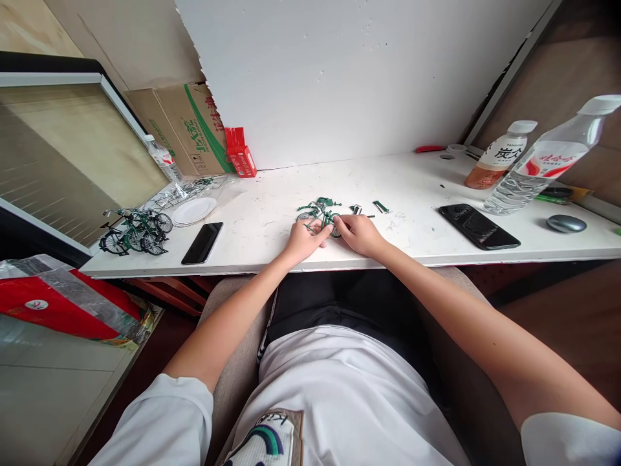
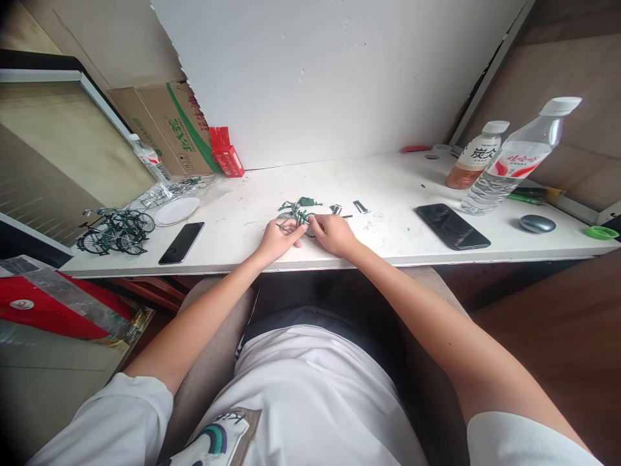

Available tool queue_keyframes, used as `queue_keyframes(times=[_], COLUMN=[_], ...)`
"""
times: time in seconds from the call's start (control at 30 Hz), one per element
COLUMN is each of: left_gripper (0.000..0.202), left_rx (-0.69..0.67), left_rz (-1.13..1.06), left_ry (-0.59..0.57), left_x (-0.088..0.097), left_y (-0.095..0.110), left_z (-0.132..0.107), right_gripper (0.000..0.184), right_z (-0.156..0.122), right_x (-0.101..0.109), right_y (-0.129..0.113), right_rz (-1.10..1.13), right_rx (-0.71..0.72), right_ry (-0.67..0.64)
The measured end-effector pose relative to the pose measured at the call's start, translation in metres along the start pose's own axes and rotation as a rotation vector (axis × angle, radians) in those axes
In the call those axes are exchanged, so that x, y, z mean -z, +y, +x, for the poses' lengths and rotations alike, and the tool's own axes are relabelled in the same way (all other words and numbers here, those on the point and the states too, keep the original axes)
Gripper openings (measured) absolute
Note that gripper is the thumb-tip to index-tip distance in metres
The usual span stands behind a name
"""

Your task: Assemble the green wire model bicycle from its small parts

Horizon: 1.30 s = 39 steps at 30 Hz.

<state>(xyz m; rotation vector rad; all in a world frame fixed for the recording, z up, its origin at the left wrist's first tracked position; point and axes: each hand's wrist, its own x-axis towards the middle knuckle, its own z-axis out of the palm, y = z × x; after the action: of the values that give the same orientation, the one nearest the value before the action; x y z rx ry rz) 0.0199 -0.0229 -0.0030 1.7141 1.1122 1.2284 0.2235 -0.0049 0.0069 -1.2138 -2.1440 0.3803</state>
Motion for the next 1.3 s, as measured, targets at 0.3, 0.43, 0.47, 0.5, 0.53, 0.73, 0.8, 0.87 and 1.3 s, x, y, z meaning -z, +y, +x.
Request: queue_keyframes(times=[0.3,0.43,0.47,0.5,0.53,0.73,0.8,0.87,1.3], left_gripper=[0.042,0.043,0.043,0.043,0.042,0.041,0.043,0.043,0.035], left_rx=[0.006,-0.004,-0.007,-0.010,-0.012,-0.001,0.010,0.017,-0.006], left_rz=[-0.019,-0.012,-0.010,-0.008,-0.006,0.003,0.003,0.003,0.014], left_ry=[-0.009,-0.011,-0.012,-0.012,-0.012,-0.006,-0.002,-0.001,-0.007], left_x=[-0.0004,0.0000,0.0001,0.0002,0.0002,-0.0003,-0.0006,-0.0007,-0.0002], left_y=[0.0017,0.0015,0.0007,-0.0003,-0.0012,-0.0004,0.0009,0.0015,-0.0042], left_z=[0.0004,0.0005,0.0006,0.0007,0.0009,0.0010,0.0009,0.0007,0.0019], right_gripper=[0.058,0.061,0.061,0.061,0.061,0.054,0.052,0.051,0.051], right_z=[-0.0002,0.0002,0.0002,0.0002,0.0002,0.0004,0.0005,0.0006,0.0009], right_x=[0.0009,0.0000,-0.0002,-0.0004,-0.0005,-0.0002,0.0001,0.0004,-0.0014], right_y=[-0.0009,0.0008,0.0012,0.0015,0.0016,0.0007,0.0003,0.0001,0.0023], right_rz=[-0.007,-0.028,-0.030,-0.030,-0.028,-0.022,-0.025,-0.027,-0.021], right_rx=[-0.007,0.000,0.003,0.007,0.009,0.006,0.007,0.010,0.019], right_ry=[-0.013,-0.006,-0.003,-0.001,0.001,-0.003,-0.006,-0.005,0.002])
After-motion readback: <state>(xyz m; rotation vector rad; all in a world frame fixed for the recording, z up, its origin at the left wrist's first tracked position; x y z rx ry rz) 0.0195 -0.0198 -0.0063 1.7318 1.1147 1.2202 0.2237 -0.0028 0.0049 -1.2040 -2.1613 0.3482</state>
